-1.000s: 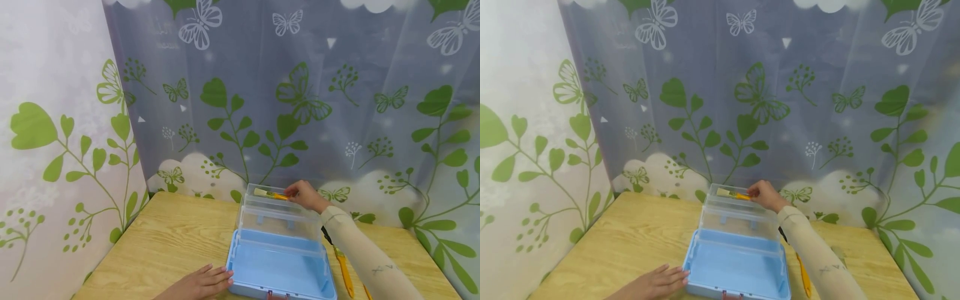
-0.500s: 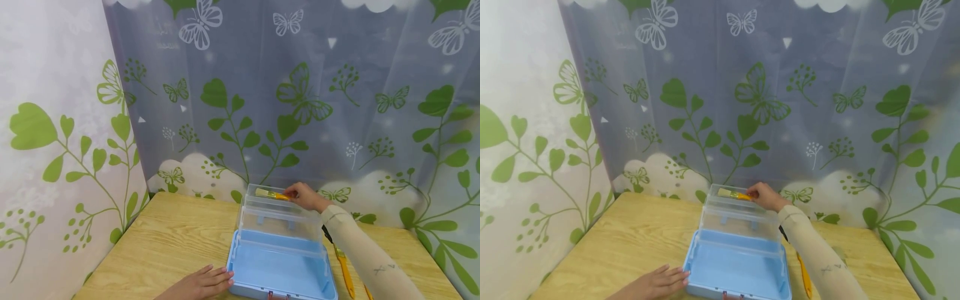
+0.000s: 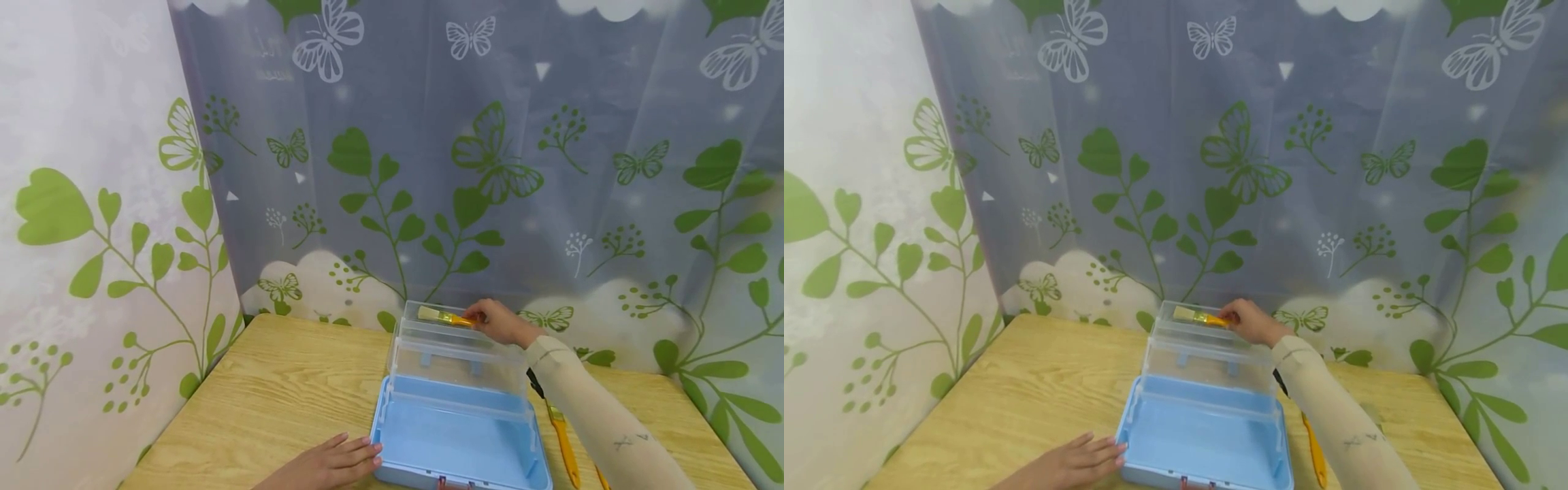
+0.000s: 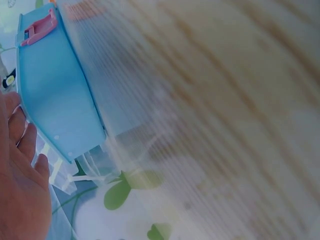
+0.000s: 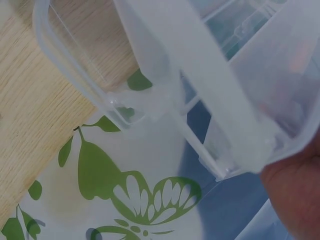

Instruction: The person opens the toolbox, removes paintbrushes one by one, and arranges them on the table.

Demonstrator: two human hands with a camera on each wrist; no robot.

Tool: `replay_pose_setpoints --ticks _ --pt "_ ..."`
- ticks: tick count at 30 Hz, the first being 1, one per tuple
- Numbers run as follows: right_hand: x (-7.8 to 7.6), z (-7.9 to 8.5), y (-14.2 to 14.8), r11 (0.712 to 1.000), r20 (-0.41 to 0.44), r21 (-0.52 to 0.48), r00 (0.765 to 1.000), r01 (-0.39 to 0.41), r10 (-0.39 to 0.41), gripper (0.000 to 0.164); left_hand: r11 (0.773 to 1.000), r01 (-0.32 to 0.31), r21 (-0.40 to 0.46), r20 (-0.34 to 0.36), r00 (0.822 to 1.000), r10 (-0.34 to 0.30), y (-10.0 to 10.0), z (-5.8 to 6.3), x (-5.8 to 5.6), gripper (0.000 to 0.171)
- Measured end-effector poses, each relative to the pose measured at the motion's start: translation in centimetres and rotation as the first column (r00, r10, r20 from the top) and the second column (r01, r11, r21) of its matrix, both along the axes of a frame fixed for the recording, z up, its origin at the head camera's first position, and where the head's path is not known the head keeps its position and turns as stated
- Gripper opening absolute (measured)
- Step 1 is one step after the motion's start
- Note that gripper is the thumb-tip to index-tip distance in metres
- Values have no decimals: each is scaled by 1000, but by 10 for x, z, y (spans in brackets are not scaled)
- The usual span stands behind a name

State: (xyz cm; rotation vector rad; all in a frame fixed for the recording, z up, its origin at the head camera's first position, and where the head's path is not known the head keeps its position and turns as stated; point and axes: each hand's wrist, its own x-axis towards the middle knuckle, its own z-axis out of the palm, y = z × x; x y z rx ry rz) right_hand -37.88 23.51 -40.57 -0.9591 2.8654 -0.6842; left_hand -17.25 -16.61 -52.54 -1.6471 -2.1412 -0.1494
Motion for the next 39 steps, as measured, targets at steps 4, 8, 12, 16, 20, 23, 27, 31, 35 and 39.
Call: replay_pose_setpoints --ticks 4,8,12,16,20,23,27,31,35,39 --pt "1 -1 1 1000 -11 -13 1000 -7 6 27 1000 2 1 14 1000 -2 0 1 1 66" --pt "0 -1 3 1000 -6 -25 1000 -2 1 26 1000 -2 4 28 1000 2 0 0 1 66" --pt "1 1 6 999 -3 -40 1000 4 -4 26 1000 2 10 26 1000 -2 -1 -2 0 66" --pt "4 2 9 999 -9 -52 1000 -5 4 28 1000 5 19 35 999 -6 -1 -2 0 66" --pt "5 2 12 998 -10 -64 1000 -2 1 29 1000 8 25 34 999 -8 0 -1 0 66" --pt "5 2 14 998 -23 -70 1000 -1 0 29 1000 10 19 18 1000 -10 -1 -1 0 66" --pt "8 4 16 997 -37 -83 999 1 -4 28 1000 9 12 -3 1000 -9 0 -1 0 67" --pt "13 9 18 995 -36 -98 999 -8 4 28 1000 8 12 18 1000 -8 0 -1 0 67" --pt "17 12 22 995 -63 -100 998 -18 12 28 1000 0 4 40 999 0 0 -1 1 66" --pt "20 12 26 994 -94 -109 995 -25 15 29 1000 -6 -5 31 999 7 0 0 2 66"
